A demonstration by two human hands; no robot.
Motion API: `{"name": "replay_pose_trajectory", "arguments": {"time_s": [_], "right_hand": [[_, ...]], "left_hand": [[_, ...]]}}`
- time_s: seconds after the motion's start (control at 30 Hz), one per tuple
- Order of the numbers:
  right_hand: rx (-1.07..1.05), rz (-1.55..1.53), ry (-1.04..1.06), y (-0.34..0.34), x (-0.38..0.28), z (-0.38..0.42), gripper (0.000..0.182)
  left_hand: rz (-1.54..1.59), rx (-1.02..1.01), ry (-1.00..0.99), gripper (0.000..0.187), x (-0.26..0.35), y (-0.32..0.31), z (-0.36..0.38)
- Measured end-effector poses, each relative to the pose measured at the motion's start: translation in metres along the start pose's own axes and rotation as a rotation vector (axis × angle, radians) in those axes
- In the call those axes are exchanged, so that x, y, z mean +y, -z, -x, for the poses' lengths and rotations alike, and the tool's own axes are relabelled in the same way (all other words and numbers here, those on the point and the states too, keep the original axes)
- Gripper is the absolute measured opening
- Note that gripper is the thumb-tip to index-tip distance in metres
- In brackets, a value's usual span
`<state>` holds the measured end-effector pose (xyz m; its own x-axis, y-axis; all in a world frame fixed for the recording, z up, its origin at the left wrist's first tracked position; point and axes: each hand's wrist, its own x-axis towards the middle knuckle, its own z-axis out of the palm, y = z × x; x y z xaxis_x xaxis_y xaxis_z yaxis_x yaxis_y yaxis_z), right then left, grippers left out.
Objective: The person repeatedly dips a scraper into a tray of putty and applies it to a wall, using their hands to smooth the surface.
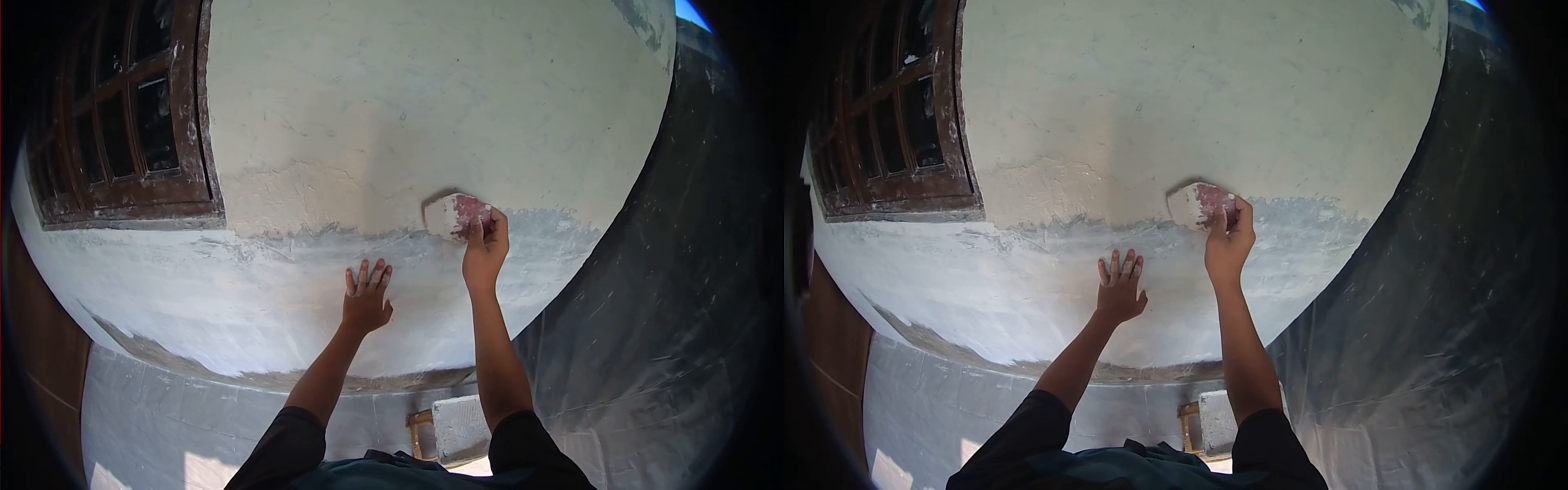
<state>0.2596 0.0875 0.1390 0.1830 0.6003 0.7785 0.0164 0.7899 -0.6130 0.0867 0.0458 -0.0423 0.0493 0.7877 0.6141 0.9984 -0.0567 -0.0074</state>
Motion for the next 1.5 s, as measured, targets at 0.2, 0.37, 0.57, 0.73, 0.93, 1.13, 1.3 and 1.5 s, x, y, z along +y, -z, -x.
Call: {"name": "replay_pose_trajectory", "arguments": {"time_s": [0.2, 0.37, 0.57, 0.73, 0.93, 1.13, 1.3, 1.5], "right_hand": [[0.137, 0.005, -0.025, 0.011, 0.011, -0.009, 0.023], [-0.011, 0.080, 0.050, -0.009, 0.003, 0.000, 0.022], [0.137, -0.080, -0.136, 0.010, 0.006, -0.016, 0.023], [0.036, 0.020, -0.083, 0.003, 0.013, -0.008, 0.021], [0.045, -0.118, -0.104, 0.011, 0.005, -0.002, 0.019], [0.140, -0.026, -0.113, 0.011, 0.019, -0.003, 0.017], [0.066, -0.117, -0.148, 0.009, -0.005, 0.004, 0.016], [0.036, 0.041, -0.032, -0.030, 0.007, 0.018, 0.021]], "left_hand": [[0.088, 0.018, 0.038, 0.079, 0.001, 0.007, 0.001], [0.076, 0.061, 0.031, 0.078, 0.002, 0.003, 0.001], [0.106, 0.053, 0.021, 0.078, 0.002, 0.007, 0.001], [0.092, -0.009, 0.034, 0.079, 0.002, 0.009, 0.002], [-0.003, -0.027, -0.031, 0.084, 0.000, 0.003, 0.000], [-0.046, -0.037, -0.037, 0.084, -0.002, 0.003, 0.001], [0.031, -0.100, -0.011, 0.083, 0.000, 0.008, -0.001], [-0.006, -0.020, -0.032, 0.084, -0.001, 0.003, 0.001]]}}
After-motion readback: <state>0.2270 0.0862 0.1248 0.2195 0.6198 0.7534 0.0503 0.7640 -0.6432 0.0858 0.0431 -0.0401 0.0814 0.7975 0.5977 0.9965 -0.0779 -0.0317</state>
